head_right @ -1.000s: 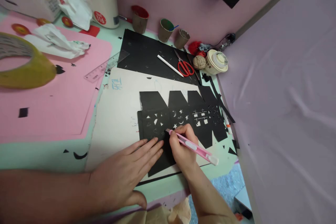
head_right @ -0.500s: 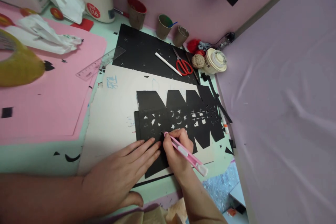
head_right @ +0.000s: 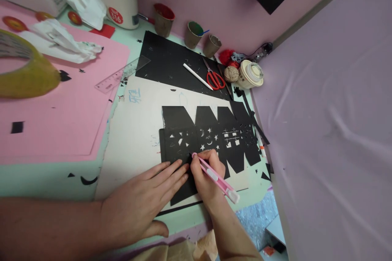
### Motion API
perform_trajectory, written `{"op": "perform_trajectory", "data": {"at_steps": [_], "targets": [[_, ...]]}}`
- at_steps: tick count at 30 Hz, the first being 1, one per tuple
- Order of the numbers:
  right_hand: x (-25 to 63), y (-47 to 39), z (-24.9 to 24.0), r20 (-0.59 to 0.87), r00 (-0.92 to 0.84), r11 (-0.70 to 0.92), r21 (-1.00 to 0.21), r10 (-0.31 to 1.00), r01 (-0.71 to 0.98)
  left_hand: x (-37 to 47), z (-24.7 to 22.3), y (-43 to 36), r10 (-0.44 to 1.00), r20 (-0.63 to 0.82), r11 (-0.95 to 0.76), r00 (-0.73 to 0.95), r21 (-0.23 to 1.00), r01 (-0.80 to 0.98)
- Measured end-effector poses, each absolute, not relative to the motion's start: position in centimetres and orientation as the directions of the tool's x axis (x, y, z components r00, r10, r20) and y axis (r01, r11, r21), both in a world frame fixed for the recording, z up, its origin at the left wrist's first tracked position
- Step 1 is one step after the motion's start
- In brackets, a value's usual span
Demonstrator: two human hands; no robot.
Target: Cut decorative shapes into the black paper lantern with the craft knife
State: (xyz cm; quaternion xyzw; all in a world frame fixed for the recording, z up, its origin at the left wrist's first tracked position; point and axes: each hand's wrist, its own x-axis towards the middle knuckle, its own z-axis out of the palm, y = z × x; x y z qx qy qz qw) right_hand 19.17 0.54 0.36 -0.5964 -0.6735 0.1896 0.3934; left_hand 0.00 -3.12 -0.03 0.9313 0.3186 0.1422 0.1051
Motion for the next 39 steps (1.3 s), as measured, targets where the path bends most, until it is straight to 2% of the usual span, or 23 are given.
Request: {"op": "perform_trajectory", "data": {"at_steps": [13,20,39], "targets": [[18.91,0.62,0.42,0.339,-0.021,0.271,-0.711,0.941,0.649,-0.05,-0.03,-3.08,0.632,0.218,-0.77,0.743,0.281,0.572],[18.55,0.71,0.68,0.366,-0.088,0.337,-0.703,0.926,0.626,0.21,-0.17,-3.4,0.675,0.207,-0.73,0.708,0.325,0.601],[18.94,0.73,0.53,0.37,-0.111,0.355,-0.7,0.922,0.62,0.41,-0.41,-3.28,0.672,0.189,-0.731,0.716,0.326,0.6]]}}
